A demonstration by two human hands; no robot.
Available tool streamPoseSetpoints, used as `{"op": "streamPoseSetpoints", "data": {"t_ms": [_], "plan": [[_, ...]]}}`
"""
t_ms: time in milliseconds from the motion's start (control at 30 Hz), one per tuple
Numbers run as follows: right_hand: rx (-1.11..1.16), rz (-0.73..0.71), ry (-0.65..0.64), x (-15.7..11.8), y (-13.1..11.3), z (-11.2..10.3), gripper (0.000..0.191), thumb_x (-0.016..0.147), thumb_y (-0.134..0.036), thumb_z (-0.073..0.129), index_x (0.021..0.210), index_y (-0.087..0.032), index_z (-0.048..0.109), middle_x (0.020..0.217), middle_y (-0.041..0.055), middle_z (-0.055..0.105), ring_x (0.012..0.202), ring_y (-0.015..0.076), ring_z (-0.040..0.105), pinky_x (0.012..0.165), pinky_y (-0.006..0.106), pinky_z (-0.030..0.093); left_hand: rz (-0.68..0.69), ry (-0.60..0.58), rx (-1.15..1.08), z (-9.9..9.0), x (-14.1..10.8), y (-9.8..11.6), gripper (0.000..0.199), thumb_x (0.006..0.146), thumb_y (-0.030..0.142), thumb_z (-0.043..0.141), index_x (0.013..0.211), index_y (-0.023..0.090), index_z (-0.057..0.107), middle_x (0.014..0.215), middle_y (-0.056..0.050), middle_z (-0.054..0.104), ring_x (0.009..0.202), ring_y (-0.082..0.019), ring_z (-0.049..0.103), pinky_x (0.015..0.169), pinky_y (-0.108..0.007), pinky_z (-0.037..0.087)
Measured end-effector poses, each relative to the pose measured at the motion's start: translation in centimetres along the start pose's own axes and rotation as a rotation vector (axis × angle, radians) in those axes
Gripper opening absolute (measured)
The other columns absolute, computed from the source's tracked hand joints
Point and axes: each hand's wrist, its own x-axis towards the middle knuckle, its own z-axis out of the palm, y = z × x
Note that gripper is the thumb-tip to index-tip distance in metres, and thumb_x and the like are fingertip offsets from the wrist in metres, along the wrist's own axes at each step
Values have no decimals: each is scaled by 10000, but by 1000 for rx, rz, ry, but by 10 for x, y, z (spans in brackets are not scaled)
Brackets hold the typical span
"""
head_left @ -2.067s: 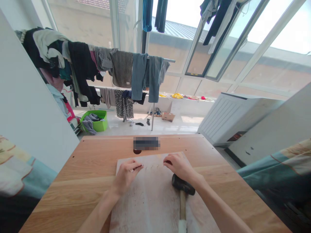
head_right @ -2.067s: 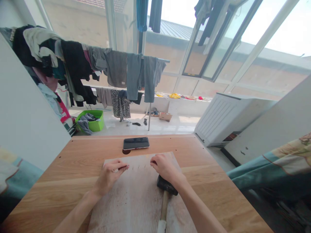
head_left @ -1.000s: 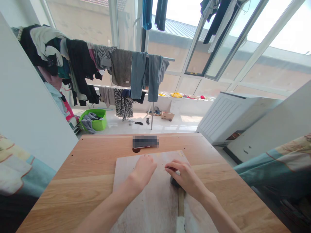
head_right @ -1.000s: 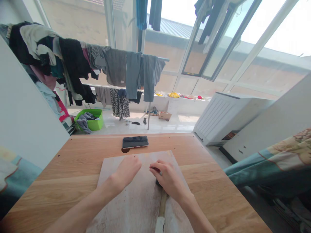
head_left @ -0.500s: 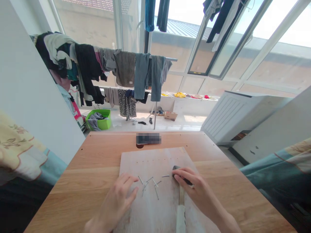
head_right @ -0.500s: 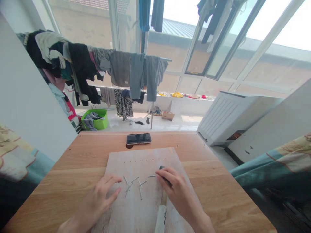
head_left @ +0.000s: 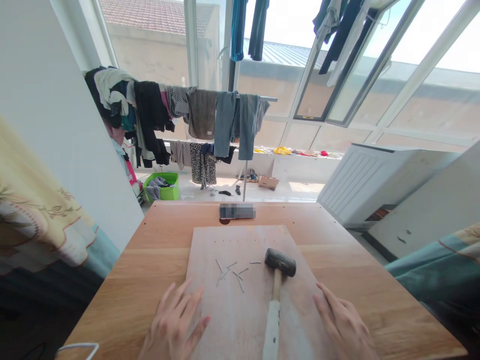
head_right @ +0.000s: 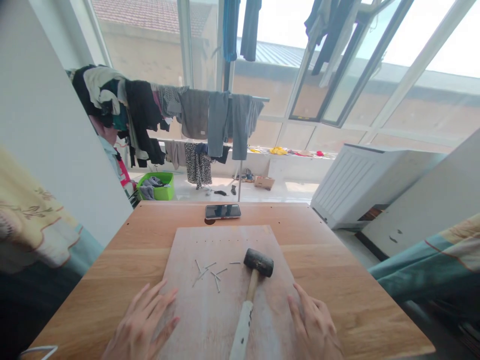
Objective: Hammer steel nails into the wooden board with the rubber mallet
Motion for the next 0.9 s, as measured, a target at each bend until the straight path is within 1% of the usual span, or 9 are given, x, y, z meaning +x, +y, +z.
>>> {"op": "streamPoseSetpoints", "data": {"t_ms": [133, 267, 333, 400, 467, 567, 733, 833, 900], "plan": [[101, -12, -59, -2, -40, 5, 401, 979, -492, 441, 1213, -274, 682, 1052, 91, 770, 938, 287, 709, 845, 415, 609, -190, -66, -14, -6, -14, -19, 353, 969, 458, 514, 1235, 271, 652, 1189, -59, 736, 1189, -295, 635, 1038, -494, 477], [191, -29, -126, -7, -85, 15, 452, 1005, -442, 424, 1374, -241, 589, 1283, 99, 696, 1216, 303, 624, 1051, 499, 520, -421, -109, 0, -15, -33, -53, 371, 944, 507, 475, 1137, 282, 698, 1182, -77, 741, 1239, -348, 604, 1057, -564, 449], [238, -75, -223, -8, -105, 18, 479, 1008, -444, 437, 1436, -257, 541, 1399, 76, 635, 1362, 316, 515, 1118, 547, 452, -536, -116, 4, -24, -42, -74, 408, 908, 532, 472, 1109, 258, 697, 1135, -95, 751, 1191, -363, 634, 1031, -549, 478], [283, -128, -319, -7, -122, 21, 492, 1005, -458, 453, 1455, -274, 530, 1453, 64, 597, 1421, 328, 448, 1139, 562, 422, -648, -125, -16, -36, -50, -94, 439, 878, 546, 464, 1111, 238, 674, 1135, -104, 732, 1086, -341, 688, 976, -484, 535], [323, -148, -359, -6, -136, 23, 497, 1008, -462, 449, 1448, -252, 544, 1474, 80, 577, 1426, 323, 445, 1149, 537, 420, -756, -106, -28, -47, -57, -109, 463, 865, 565, 444, 1134, 242, 637, 1203, -95, 682, 1036, -318, 704, 931, -448, 568], [385, -179, -361, -6, -153, 26, 495, 1010, -442, 451, 1427, -202, 566, 1485, 104, 563, 1418, 303, 459, 1156, 481, 426, -876, -74, -13, -59, -63, -122, 513, 856, 593, 423, 1167, 233, 615, 1297, -112, 608, 1079, -342, 681, 918, -485, 570], [409, -276, -370, -6, -167, 26, 485, 1013, -410, 449, 1416, -173, 578, 1470, 120, 576, 1427, 315, 444, 1153, 492, 429, -930, -142, -44, -67, -56, -116, 623, 862, 623, 456, 1308, 208, 587, 1195, -141, 652, 1073, -336, 685, 880, -471, 573], [398, -233, -321, -2, -155, 24, 459, 1005, -416, 456, 1355, -175, 628, 1421, 125, 620, 1382, 312, 505, 1132, 486, 458, -896, -172, -59, -64, -46, -95, 644, 886, 618, 423, 1371, 217, 557, 1142, -123, 657, 1053, -309, 692, 877, -451, 563], [385, -185, -270, 1, -135, 21, 420, 1003, -421, 454, 1293, -201, 663, 1353, 113, 669, 1307, 296, 579, 1109, 478, 483, -829, -202, -54, -59, -39, -73, 618, 888, 590, 441, 1361, 216, 574, 1143, -123, 648, 1069, -314, 679, 897, -472, 544]]}}
